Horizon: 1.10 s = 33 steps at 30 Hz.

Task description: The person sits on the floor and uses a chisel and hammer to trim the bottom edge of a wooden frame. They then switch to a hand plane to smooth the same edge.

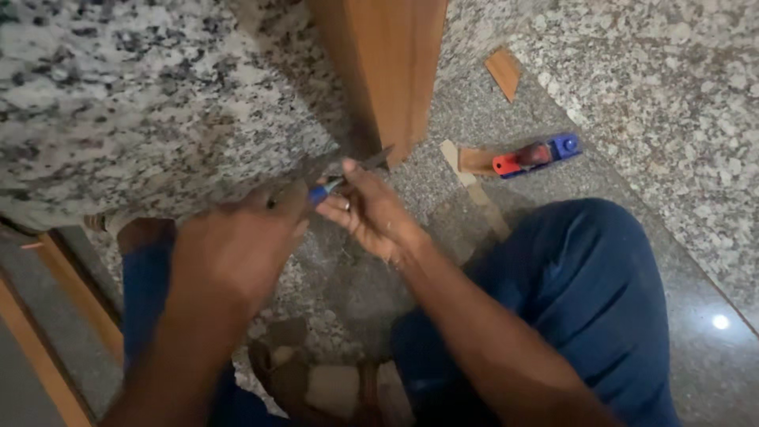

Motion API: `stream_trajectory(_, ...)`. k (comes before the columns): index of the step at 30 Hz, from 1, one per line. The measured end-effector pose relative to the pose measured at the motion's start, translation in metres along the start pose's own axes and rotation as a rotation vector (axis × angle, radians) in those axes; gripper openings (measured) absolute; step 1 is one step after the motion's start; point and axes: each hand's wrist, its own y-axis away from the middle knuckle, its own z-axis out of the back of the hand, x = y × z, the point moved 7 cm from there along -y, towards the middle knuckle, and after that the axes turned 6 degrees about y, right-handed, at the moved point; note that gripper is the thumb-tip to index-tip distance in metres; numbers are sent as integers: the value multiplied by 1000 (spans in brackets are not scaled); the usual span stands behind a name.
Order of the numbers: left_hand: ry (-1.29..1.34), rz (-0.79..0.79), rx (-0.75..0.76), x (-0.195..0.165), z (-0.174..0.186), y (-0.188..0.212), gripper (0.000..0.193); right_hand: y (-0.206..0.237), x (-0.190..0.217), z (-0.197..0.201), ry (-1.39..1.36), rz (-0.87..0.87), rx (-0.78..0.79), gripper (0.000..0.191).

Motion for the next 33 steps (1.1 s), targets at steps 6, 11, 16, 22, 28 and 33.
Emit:
stream_trajectory(6, 43, -68, -87, 9, -3, 6, 49, 1, 4, -10, -9, 7, 28, 44)
stream_trajectory(11, 61, 0, 22, 9, -3, -2, 35, 3, 5, -10, 17, 40, 41, 46)
stream_trajectory(16, 83, -50, -19, 8, 0, 0, 35, 1, 5, -2, 11, 18, 13, 45)
stream_trajectory(22, 11, -99, -109, 3, 23, 5, 35, 7, 16, -25, -68, 105, 111, 45)
stream_trajectory(28, -40, 15, 161, 12, 28, 7, 35, 7, 14, -33, -86, 99, 60, 44)
stream_trajectory(33, 72, -221, -53, -12, 31, -14, 22, 1, 10, -14, -152, 110, -11, 44)
